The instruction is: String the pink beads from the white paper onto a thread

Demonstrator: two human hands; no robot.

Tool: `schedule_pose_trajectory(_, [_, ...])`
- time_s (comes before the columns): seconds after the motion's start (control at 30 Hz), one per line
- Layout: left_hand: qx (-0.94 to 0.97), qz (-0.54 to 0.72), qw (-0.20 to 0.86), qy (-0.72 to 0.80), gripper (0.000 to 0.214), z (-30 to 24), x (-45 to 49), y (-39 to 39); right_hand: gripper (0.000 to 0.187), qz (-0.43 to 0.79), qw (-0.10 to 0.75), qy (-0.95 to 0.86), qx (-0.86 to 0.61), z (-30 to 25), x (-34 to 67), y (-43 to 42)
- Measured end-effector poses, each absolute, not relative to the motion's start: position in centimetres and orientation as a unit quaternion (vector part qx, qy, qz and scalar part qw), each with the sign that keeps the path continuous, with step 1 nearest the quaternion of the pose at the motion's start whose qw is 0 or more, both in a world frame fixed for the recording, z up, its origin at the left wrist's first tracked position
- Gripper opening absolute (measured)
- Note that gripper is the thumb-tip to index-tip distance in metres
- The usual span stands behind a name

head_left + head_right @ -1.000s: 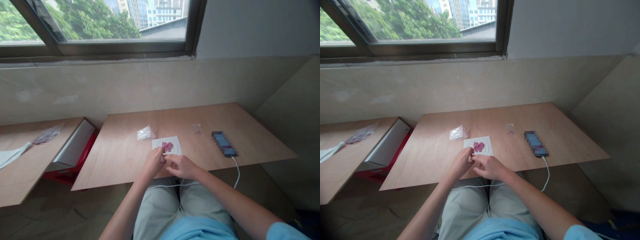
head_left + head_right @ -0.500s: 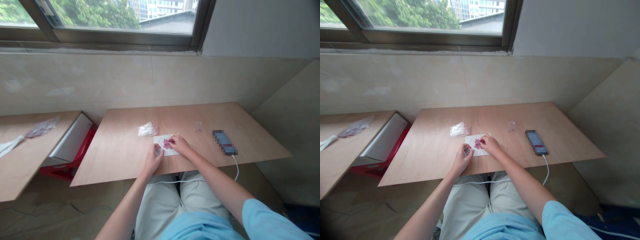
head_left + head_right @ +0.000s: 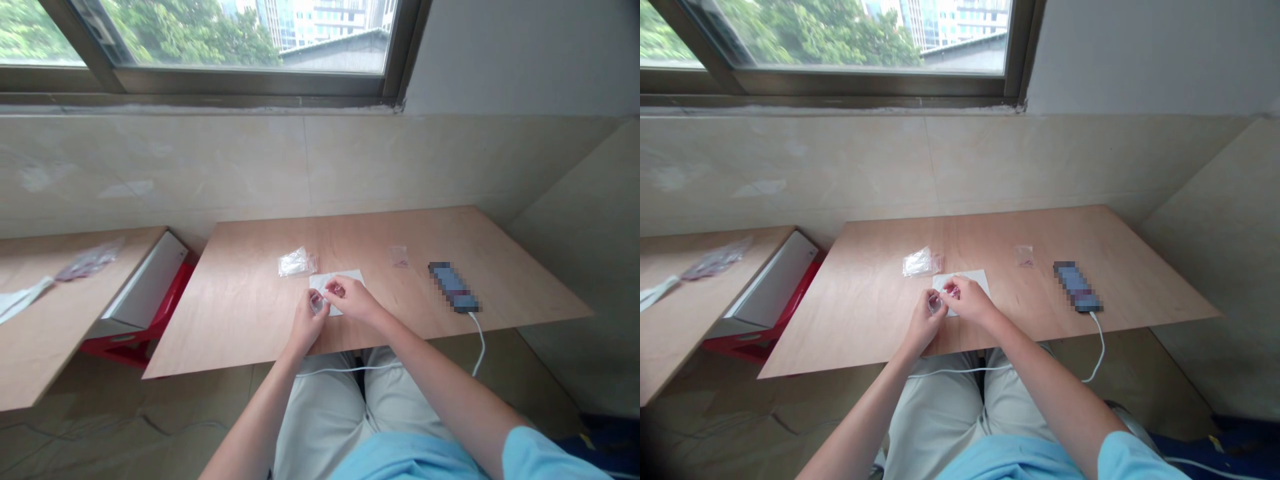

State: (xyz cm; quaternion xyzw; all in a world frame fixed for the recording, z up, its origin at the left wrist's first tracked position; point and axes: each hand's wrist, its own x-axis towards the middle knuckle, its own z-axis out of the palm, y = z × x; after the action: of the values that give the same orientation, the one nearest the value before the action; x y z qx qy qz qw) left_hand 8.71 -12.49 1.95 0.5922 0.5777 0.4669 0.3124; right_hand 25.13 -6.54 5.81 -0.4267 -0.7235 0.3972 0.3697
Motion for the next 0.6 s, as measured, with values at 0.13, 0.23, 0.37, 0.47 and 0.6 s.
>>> schedule_pose_trajectory(0.13, [0.586, 0.475, 0.326, 0.571, 0.019, 2.1, 8.5, -12.6, 0.013, 0.327, 0.326, -0.739, -0.490, 5.6, 25.8, -5.3])
schedule_pose_trajectory(0.23, [0.583, 0.473, 0.328, 0.573, 0.020, 2.2, 8.3, -12.7, 0.008, 0.270, 0.263, -0.771, -0.513, 4.3, 26.6, -3.8])
schedule_pose_trajectory(0.37, [0.592, 0.460, 0.322, 0.577, 0.021, 2.0, 8.1, -12.7, 0.009, 0.237, 0.204, -0.803, -0.508, 2.6, 26.7, -3.3])
schedule_pose_trajectory(0.47, [0.594, 0.458, 0.319, 0.580, 0.022, 1.7, 8.0, -12.6, 0.009, 0.226, 0.202, -0.805, -0.510, 2.0, 26.3, -3.6])
schedule_pose_trajectory(0.6, [0.587, 0.465, 0.309, 0.586, 0.022, 1.1, 8.1, -12.4, 0.007, 0.228, 0.207, -0.804, -0.508, 2.2, 26.0, -3.7])
